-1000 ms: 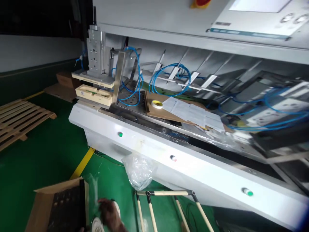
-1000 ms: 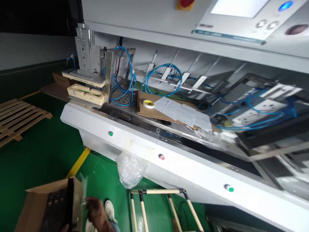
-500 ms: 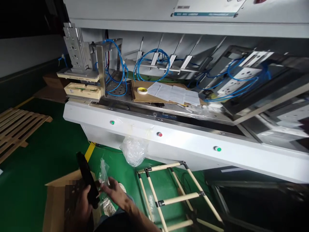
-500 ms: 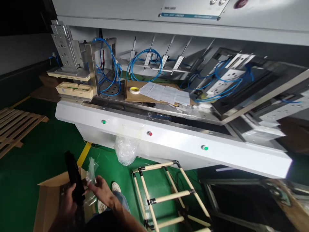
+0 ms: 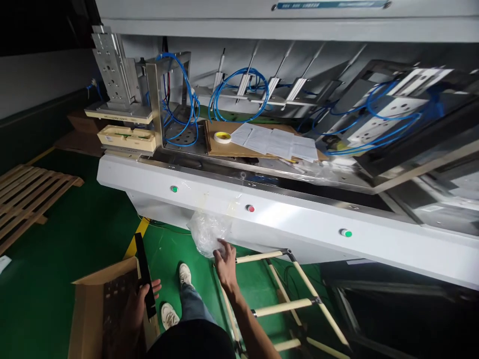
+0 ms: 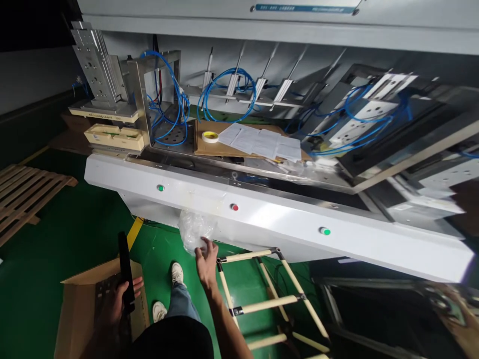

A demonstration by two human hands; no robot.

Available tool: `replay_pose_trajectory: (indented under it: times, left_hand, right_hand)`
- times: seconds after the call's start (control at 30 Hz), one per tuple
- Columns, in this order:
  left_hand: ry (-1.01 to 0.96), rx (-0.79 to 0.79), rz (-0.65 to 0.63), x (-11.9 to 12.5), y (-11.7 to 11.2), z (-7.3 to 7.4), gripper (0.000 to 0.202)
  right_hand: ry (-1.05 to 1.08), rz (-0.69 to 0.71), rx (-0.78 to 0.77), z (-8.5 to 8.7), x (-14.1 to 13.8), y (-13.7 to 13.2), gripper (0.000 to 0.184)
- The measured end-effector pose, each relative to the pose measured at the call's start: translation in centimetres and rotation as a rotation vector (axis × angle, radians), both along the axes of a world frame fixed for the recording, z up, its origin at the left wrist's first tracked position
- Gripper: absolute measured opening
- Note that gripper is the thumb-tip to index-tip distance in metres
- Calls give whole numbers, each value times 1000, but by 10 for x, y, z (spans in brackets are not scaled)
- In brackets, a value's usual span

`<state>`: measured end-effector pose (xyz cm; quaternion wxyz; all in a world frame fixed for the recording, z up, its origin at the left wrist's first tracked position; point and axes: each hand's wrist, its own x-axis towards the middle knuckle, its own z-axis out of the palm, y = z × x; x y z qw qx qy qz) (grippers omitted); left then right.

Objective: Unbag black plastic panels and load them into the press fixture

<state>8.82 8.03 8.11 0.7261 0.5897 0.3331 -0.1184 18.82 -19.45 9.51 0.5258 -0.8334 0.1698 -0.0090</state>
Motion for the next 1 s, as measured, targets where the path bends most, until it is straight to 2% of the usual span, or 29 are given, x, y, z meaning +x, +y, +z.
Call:
replay_pose_trajectory:
  times: [0.13, 0.3, 0.47, 0.57, 0.67, 0.8, 0.9, 0.97, 1.0]
  left_hand:
    - [74, -4, 30, 18, -4, 10, 51]
    - [120, 24, -3, 50, -19, 25, 57]
    - [-100, 68, -22, 81, -24, 30, 46]
    - [-246, 21, -28, 96, -24, 38, 40]
    - [-350, -73, -57, 110, -28, 51, 39]
    - [-410, -303, -56, 126, -38, 62, 45]
    - [-412, -489, -87, 136, -46, 63, 57]
    - [-393, -505, -81, 144, -50, 66, 62]
    - [-385, -460, -73, 148, -51, 69, 62]
  right_hand:
    - [-32, 133, -263, -4, 54, -1, 59]
    - [152, 207, -517, -21, 100, 7, 50]
    - [348, 223, -699, -31, 141, -1, 40]
    - [432, 277, -741, -38, 161, -11, 37]
    - [418, 318, -768, -49, 169, -17, 34]
    - [238, 338, -768, -69, 160, -19, 36]
    - [42, 318, -717, -82, 148, -26, 51]
    - [-70, 277, -679, -86, 141, -33, 70]
    - [-110, 252, -665, -87, 138, -37, 78]
